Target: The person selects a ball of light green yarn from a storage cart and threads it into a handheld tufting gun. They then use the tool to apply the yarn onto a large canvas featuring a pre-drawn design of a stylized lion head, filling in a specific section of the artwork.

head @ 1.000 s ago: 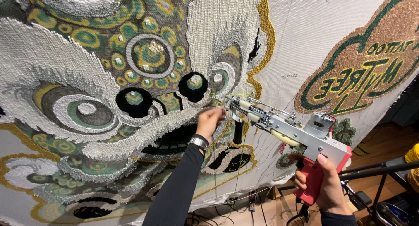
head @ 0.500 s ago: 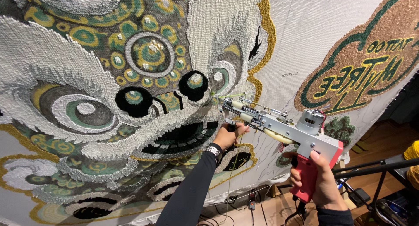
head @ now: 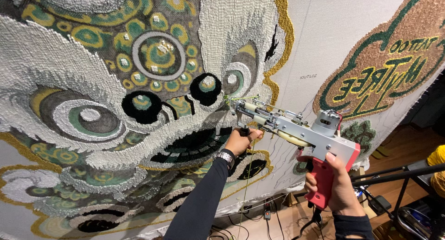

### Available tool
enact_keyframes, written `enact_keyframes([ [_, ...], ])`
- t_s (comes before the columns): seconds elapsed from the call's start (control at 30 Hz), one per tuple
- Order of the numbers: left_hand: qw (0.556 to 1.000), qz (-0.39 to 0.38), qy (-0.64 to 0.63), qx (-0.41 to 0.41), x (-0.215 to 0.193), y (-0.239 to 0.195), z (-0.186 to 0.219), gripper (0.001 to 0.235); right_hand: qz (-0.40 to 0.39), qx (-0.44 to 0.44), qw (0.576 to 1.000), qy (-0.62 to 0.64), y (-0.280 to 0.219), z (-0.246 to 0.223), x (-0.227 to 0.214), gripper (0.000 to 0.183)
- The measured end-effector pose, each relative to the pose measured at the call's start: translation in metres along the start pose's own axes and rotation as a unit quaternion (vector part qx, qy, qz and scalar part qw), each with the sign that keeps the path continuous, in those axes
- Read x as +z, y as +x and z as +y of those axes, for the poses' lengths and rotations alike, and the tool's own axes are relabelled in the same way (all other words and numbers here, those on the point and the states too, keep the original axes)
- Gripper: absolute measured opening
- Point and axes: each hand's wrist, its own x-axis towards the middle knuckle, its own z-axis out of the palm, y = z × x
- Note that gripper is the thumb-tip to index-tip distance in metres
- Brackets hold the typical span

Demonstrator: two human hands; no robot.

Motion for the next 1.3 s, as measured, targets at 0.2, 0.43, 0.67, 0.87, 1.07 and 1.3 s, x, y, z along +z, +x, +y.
enact_keyframes([
  [0.2, 1.000, 0.001, -0.010, -0.004, -0.007, 0.008, -0.005, 0.027, 0.012, 0.016, 1.000, 0.001, -0.001, -0.006, 0.016, 0.070],
  [0.43, 0.998, 0.021, -0.045, 0.028, -0.025, 0.018, -0.019, 0.038, 0.003, -0.014, 1.000, -0.019, 0.009, 0.001, 0.035, 0.071],
  [0.67, 0.998, 0.038, -0.050, 0.006, -0.044, 0.028, -0.021, 0.042, 0.042, 0.013, 0.998, -0.050, 0.007, 0.000, 0.063, 0.062],
  [0.87, 0.999, 0.044, -0.026, -0.013, -0.053, 0.032, -0.013, 0.035, 0.042, -0.020, 0.996, -0.075, 0.013, -0.002, 0.080, 0.058],
  [1.07, 0.999, 0.031, -0.003, -0.022, -0.063, 0.036, -0.009, 0.031, 0.034, -0.048, 0.994, -0.089, 0.018, 0.000, 0.091, 0.051],
  [1.3, 0.998, 0.036, 0.009, -0.047, -0.071, 0.033, 0.008, 0.043, 0.051, -0.055, 0.988, -0.138, 0.019, 0.003, 0.102, 0.043],
])
